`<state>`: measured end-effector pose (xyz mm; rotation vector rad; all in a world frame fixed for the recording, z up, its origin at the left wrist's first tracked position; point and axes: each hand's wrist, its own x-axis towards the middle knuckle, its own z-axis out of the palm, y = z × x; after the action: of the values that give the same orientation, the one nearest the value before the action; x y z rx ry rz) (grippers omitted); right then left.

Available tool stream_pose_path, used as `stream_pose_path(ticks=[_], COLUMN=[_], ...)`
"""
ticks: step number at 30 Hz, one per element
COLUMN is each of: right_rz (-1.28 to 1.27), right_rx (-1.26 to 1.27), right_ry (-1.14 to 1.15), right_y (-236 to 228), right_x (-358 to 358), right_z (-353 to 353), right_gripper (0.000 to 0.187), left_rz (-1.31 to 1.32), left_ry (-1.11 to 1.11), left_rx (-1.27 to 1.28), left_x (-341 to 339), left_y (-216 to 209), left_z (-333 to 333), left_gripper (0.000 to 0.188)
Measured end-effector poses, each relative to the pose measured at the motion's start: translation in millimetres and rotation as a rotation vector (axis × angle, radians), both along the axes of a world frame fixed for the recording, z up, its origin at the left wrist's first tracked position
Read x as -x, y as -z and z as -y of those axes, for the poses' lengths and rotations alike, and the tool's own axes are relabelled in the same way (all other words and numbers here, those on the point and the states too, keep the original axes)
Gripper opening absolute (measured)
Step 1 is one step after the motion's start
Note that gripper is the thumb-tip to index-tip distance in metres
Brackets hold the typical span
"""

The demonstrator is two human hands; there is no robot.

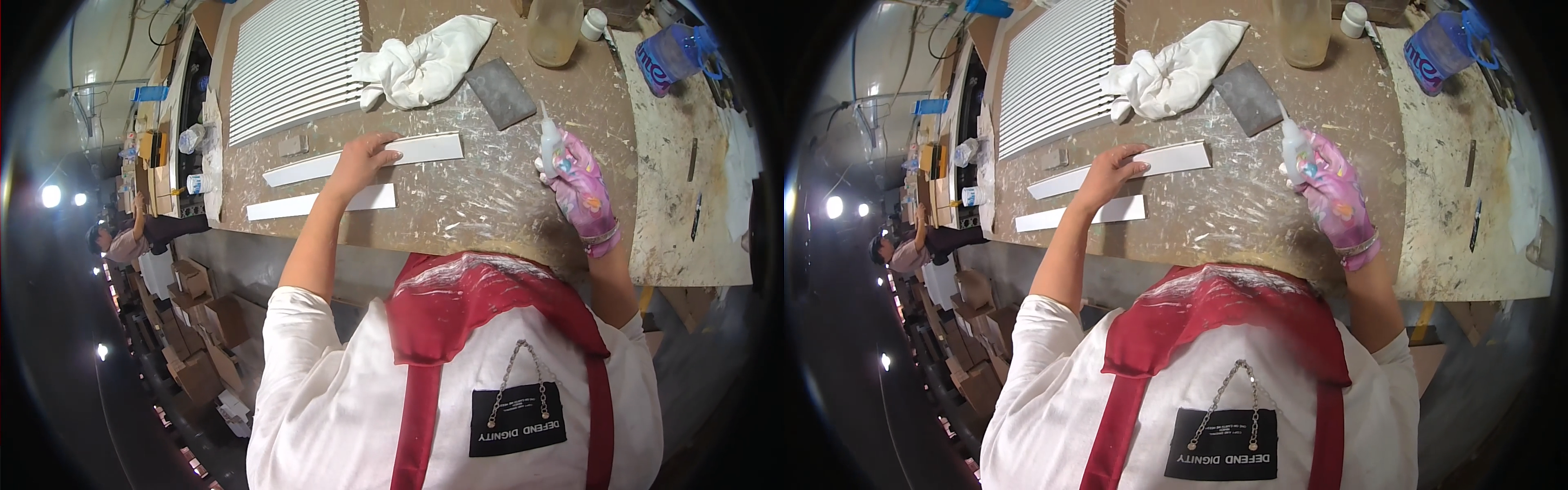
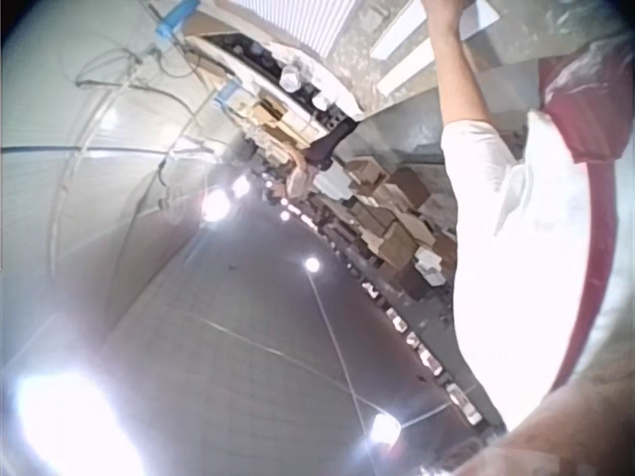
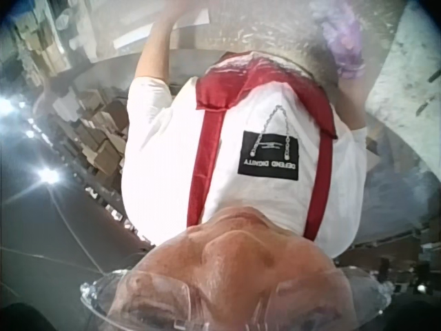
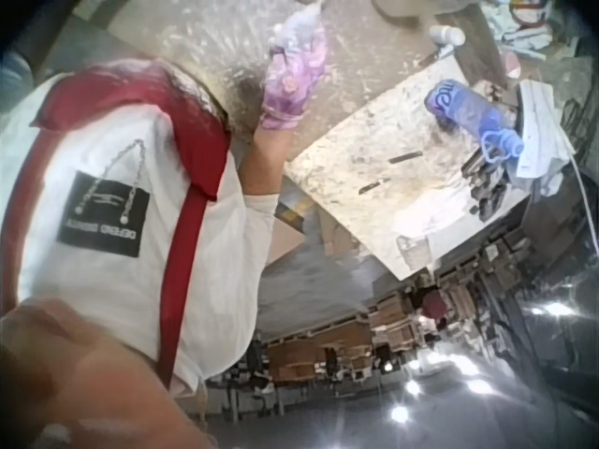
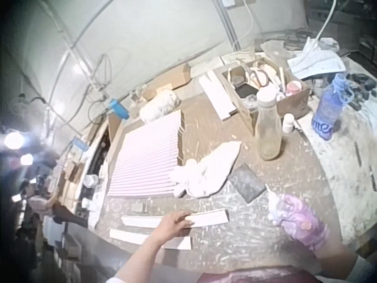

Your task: The person wipes white slats with a cloth, applies liquid from a bottle to the corner of a slat, and wipes the surfaces of the slats.

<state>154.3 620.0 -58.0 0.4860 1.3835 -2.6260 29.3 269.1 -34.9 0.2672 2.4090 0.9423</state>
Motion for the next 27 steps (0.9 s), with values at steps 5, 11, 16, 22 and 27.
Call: stream_pose_path(ticks=[5, 11, 16, 22, 27], right_rz=[-0.074, 0.011, -0.031, -0.125, -0.097], right_rx=[0.152, -0.088, -0.644, -0.718, -0.797], right_ry=[-0.082, -0.047, 0.221, 0.541, 0.545], right_y=[6, -10, -24, 6, -5], right_x=[-12, -21, -47, -83, -55], right_z=[-1, -18, -110, -291, -327], right_gripper=[0.054, 0.047, 0.044, 0.045, 0.043], left_rz=[0.072, 0.040, -0.178, -0.479, -0.496], left_ry=[-0.017, 0.009, 0.186, 0.280, 0.240], left_rx=[0.025, 0.060, 0.137, 0.086, 0.077], left_x=[2, 2, 1, -14, -20], left_y=[-6, -14, -12, -7, -3], left_z=[-2, -7, -5, -17, -34], left_gripper=[0.035, 0.038, 0.045, 0.063, 0.067])
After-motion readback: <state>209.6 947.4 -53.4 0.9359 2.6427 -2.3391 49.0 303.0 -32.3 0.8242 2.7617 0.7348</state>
